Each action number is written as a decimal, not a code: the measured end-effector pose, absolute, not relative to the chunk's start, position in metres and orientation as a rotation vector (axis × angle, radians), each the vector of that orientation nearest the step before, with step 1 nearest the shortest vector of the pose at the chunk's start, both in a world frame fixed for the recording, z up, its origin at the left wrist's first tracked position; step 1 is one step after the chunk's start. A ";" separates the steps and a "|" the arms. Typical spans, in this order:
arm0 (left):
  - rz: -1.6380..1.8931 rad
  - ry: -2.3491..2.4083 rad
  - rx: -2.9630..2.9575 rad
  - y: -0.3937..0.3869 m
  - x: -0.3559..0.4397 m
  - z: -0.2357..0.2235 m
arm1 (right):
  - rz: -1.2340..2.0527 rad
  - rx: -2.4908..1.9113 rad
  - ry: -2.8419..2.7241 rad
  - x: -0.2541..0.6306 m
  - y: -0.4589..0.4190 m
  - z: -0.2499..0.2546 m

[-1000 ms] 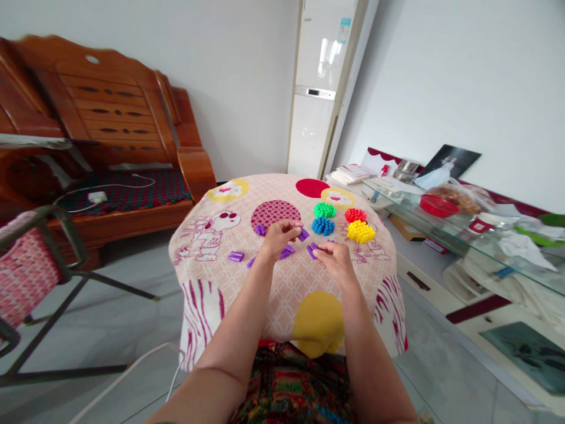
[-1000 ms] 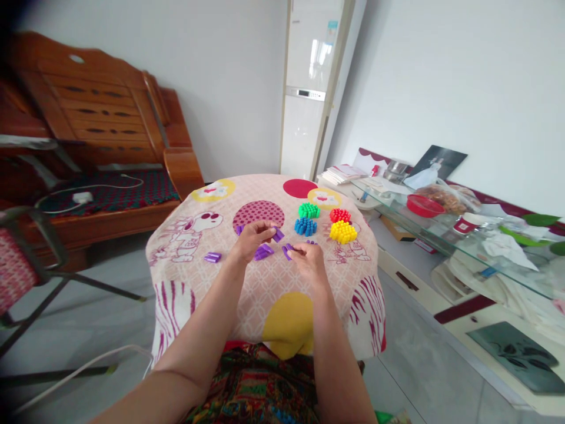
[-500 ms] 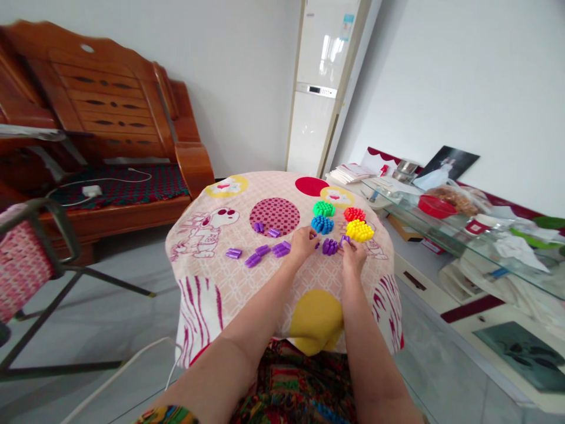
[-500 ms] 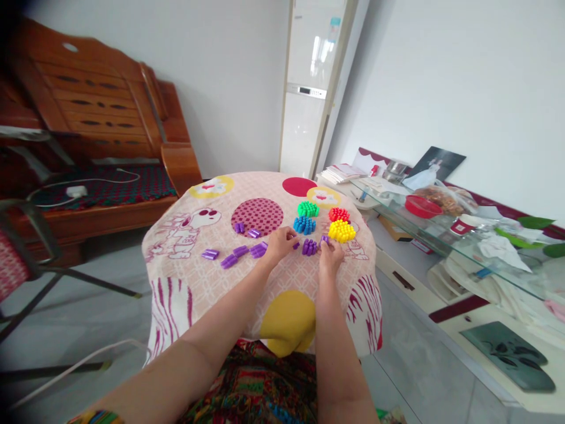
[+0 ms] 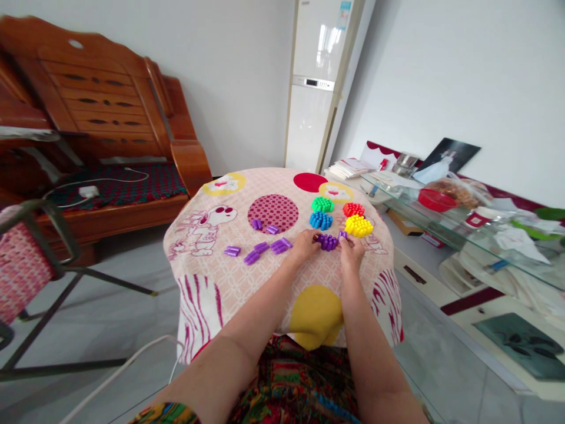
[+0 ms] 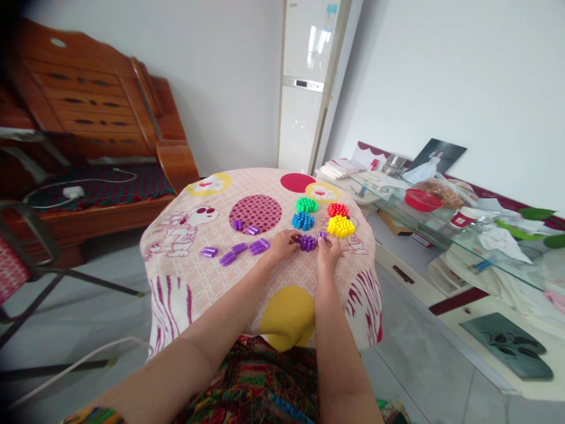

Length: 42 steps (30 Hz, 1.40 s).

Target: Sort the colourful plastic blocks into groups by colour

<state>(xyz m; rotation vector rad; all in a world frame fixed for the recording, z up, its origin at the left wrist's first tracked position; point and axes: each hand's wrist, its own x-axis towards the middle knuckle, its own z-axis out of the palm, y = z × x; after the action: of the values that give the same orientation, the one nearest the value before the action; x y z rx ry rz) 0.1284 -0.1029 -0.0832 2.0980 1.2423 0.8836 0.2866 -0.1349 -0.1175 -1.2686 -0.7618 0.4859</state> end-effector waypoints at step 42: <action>0.898 1.353 2.159 -0.112 0.116 -0.077 | 0.166 -1.320 -1.042 0.276 -0.157 -0.102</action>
<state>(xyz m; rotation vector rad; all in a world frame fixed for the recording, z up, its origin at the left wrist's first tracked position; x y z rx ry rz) 0.1162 -0.1117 -0.0773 2.1594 1.3528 0.8982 0.2756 -0.1566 -0.1022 -1.3200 -1.0417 0.1656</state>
